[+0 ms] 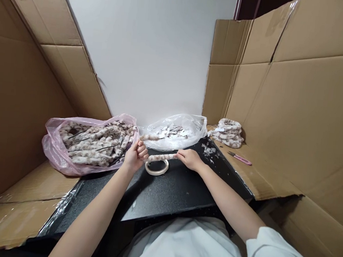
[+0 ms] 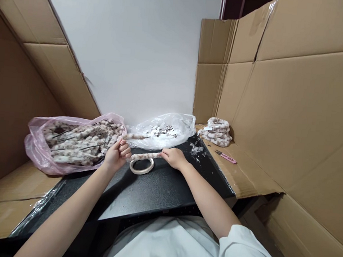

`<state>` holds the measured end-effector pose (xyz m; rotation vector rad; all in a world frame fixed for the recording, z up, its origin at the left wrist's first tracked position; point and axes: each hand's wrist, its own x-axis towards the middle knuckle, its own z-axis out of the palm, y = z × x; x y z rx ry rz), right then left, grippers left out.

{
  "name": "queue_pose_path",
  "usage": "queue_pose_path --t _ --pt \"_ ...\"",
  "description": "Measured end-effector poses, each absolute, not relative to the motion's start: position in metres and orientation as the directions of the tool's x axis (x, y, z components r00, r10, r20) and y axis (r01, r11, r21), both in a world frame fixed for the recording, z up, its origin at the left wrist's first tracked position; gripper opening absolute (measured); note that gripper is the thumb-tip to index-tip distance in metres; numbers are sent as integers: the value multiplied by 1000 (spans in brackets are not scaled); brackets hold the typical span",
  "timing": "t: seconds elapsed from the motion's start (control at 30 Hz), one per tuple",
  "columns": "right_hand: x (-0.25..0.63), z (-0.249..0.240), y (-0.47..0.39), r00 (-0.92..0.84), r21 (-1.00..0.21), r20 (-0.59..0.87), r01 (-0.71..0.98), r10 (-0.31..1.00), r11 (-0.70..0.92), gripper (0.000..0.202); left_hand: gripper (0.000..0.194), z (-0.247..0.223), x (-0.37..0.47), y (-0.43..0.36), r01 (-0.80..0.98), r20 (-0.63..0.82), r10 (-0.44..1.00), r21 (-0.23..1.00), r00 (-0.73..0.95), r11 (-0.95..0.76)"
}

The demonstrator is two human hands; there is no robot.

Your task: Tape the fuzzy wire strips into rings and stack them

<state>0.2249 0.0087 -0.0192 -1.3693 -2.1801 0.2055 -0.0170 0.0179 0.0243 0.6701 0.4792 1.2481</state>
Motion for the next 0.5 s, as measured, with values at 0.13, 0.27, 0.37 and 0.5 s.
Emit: queue_pose_path --t 0.13,0.27,0.37,0.5 --pt "237 -19 16 -257 -442 398 788 881 430 36 38 24 -19 20 -705 28 971 692 238 153" --pt "245 -18 18 -185 -504 404 773 896 386 37 39 24 -19 20 -701 23 969 694 246 161" --pt "253 -17 20 -106 -577 431 732 896 364 32 39 25 -21 20 -699 21 971 697 238 157" --pt "261 -20 27 -26 -779 430 495 902 386 25 40 25 -23 22 -697 26 978 706 208 130"
